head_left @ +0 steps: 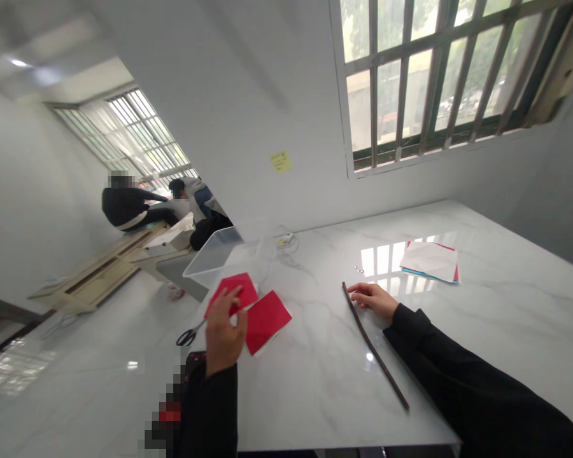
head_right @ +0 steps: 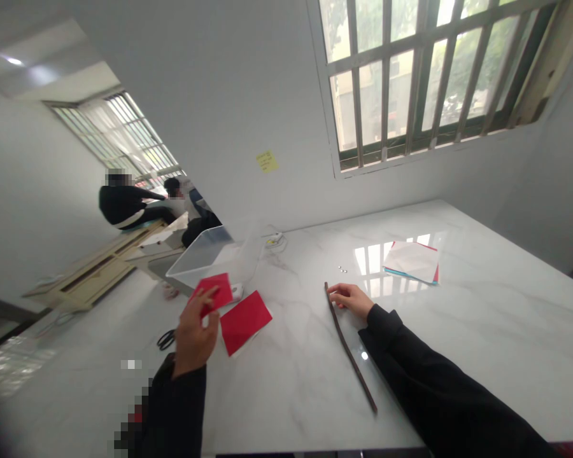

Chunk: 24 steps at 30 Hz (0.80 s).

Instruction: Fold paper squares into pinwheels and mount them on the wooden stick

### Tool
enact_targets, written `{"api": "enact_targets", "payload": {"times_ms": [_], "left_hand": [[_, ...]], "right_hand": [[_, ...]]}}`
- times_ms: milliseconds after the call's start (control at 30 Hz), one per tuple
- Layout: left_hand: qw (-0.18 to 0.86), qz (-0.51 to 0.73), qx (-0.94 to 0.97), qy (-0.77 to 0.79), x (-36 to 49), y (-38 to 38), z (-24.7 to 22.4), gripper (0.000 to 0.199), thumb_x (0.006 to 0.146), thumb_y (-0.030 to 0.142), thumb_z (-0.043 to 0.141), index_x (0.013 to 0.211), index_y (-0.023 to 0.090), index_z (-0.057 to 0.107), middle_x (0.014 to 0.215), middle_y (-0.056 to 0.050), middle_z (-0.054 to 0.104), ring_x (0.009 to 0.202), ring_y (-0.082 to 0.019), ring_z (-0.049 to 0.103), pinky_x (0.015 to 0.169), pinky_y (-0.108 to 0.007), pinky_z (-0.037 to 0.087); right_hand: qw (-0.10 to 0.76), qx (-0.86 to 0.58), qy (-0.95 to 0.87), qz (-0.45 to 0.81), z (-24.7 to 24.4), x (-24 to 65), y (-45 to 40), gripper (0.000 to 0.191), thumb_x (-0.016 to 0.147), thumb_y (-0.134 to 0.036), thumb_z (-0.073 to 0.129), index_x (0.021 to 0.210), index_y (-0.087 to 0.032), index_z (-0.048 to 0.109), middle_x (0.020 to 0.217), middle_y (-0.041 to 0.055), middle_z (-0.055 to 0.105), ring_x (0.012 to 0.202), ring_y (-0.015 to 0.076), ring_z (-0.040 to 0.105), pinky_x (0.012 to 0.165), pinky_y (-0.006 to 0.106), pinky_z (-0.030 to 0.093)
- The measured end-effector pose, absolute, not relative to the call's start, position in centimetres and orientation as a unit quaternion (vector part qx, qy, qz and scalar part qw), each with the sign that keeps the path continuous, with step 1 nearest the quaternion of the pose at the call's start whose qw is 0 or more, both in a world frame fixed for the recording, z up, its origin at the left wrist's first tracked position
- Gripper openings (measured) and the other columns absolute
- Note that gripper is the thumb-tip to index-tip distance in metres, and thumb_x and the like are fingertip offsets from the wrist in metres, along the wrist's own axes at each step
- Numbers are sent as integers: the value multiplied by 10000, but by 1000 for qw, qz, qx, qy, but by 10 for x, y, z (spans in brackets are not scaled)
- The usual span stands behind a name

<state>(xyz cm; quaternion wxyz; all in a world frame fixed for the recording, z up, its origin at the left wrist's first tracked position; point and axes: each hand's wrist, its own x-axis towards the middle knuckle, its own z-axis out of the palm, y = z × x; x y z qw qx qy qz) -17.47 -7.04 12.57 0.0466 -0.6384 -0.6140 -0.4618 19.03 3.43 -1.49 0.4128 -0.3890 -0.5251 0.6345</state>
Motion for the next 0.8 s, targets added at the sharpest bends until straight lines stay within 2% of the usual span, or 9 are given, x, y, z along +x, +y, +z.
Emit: {"api": "enact_targets", "payload": {"times_ms": [67,133,200,300,433,600,800], "left_hand": [[-11,-358,-679,-640,-171,-64,97,188,723,248,586,900,228,648,1154,-112,718,1292,-343,538,1190,-533,249],[-43,-278,-691,-666,-173,-62,63,203,748,246,566,921,224,670,1190,-122,710,1252,-332,575,1161,-538,314],[-45,-251,-688,-679,-178,-66,32,308,801,251,536,1077,217,670,1230,-123,694,1274,-310,569,1135,-536,365],[-25,-237,-704,-669,-186,-73,4,408,879,306,518,1262,196,608,1382,-125,614,1381,-315,479,1168,-567,327],[13,-214,-727,-653,-194,-74,-7,457,949,420,504,1343,203,583,1496,-110,524,1437,-315,412,1174,-554,347],[40,-145,-752,-642,-197,-70,-11,511,1005,395,412,1483,231,486,1570,-89,441,1481,-314,344,1163,-561,362],[38,-127,-746,-653,-198,-68,-11,511,1028,411,362,1511,269,450,1595,-62,404,1489,-306,328,1161,-547,356]], "right_hand": [[408,-387,-529,635,-16,191,35,441,682,-465,814,984,-152,742,749,20,695,601,110,553,614,269,448],[404,-383,-535,635,-18,191,36,449,693,-473,807,995,-149,737,755,22,695,607,113,561,620,273,454],[399,-381,-542,633,-21,191,37,454,699,-479,803,1001,-147,733,764,24,693,610,113,564,619,272,454],[390,-380,-555,629,-26,191,40,469,701,-493,797,1010,-145,729,768,24,689,611,115,563,612,271,452],[387,-376,-567,622,-28,190,42,462,709,-494,784,1002,-143,722,743,14,673,601,117,560,612,279,460],[387,-380,-567,620,-22,190,39,439,691,-469,789,977,-144,715,729,9,670,603,121,564,608,281,468],[388,-375,-571,619,-16,190,37,415,691,-429,781,975,-135,710,712,4,670,602,122,569,607,279,478]]}}
